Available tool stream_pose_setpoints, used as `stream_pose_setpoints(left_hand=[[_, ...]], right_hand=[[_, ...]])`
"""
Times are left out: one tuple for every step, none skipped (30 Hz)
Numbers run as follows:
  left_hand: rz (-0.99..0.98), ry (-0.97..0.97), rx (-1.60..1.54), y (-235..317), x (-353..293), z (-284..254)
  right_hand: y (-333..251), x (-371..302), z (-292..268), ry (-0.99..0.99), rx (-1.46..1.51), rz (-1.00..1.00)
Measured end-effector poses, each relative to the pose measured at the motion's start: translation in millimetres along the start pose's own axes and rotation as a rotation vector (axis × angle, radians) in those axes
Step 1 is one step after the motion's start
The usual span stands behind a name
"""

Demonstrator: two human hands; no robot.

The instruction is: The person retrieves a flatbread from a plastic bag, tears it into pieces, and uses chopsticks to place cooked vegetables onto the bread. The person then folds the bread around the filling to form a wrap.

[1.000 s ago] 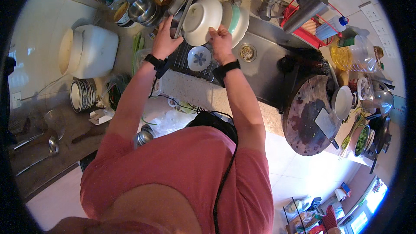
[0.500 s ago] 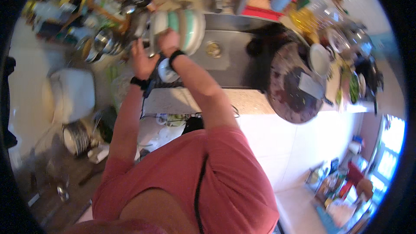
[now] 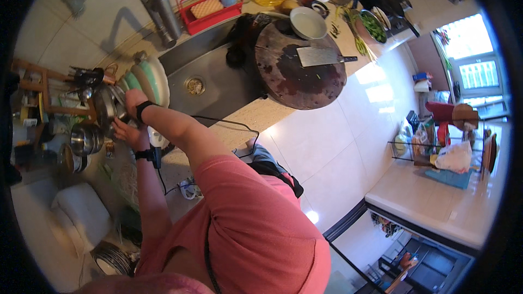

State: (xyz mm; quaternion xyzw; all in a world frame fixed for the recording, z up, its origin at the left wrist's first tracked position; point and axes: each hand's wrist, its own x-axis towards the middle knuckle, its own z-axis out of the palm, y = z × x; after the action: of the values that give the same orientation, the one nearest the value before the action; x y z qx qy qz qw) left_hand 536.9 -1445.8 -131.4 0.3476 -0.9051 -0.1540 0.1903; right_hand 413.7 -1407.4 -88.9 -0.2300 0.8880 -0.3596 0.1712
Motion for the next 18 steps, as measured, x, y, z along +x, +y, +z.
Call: stream_pose_setpoints(left_hand=[[-0.022,0.002,0.0,2.6,0.4,-0.5],[-0.041,-0.002,-0.025,5.4,0.4,-1.5],[-0.055,-0.025,-0.012,7.6,0.0,-3.7],[-0.093,-0.081,0.022,10.7,0.6,-5.2],[-0.078,-0.081,0.02,12.8,-1.6,-7.6],[-0.082,-0.105,0.066,15.0,-2.0,-8.8],[-0.067,-0.072,0.059,16.3,-2.3,-10.5],[-0.073,-0.061,0.056,18.0,-3.3,-9.8],[-0.075,-0.069,0.115,16.7,-4.1,-10.9],[-0.071,-0.046,0.145,16.0,-4.9,-9.5],[-0.044,-0.038,0.148,14.8,-6.1,-7.8],[-0.005,-0.004,0.144,12.5,-6.7,-6.3],[-0.036,-0.055,0.146,11.4,-6.6,-4.3],[-0.017,-0.071,0.127,10.3,-7.7,-3.2],[-0.005,-0.045,0.135,10.2,-6.2,-4.2],[-0.036,-0.079,0.145,12.6,-6.6,-5.0],[-0.006,-0.035,0.19,15.5,-9.2,-8.1],[-0.026,-0.054,0.244,19.8,-12.6,-13.5]], right_hand=[[0.5,-3.5,-3.9,-0.027,-0.033,-0.046],[1.0,-8.4,-8.5,-0.057,-0.08,-0.08],[2.2,-15.1,-14.1,-0.127,-0.16,-0.051],[7.4,-24.4,-22.9,-0.138,-0.093,-0.129],[8.1,-33.2,-31.1,-0.117,-0.082,-0.141],[9.7,-44.9,-39.9,-0.099,-0.083,-0.146],[14.6,-60.9,-50.9,-0.037,-0.008,-0.21],[23.1,-79.7,-63.9,-0.021,0.032,-0.239],[34.8,-102.2,-79.2,0.094,0.16,-0.346],[45.5,-124.6,-95.1,0.182,0.239,-0.372],[60.7,-150.4,-113.6,0.213,0.262,-0.362],[76.0,-173.6,-133.4,0.274,0.255,-0.408],[92.0,-201.6,-151.1,0.366,0.301,-0.412],[111.3,-232.6,-170.3,0.378,0.32,-0.355],[128.5,-259.3,-188.6,0.443,0.275,-0.31],[147.5,-291.0,-205.6,0.497,0.326,-0.255],[167.1,-324.8,-220.8,0.496,0.367,-0.11],[187.1,-358.8,-234.6,0.556,0.37,-0.028]])
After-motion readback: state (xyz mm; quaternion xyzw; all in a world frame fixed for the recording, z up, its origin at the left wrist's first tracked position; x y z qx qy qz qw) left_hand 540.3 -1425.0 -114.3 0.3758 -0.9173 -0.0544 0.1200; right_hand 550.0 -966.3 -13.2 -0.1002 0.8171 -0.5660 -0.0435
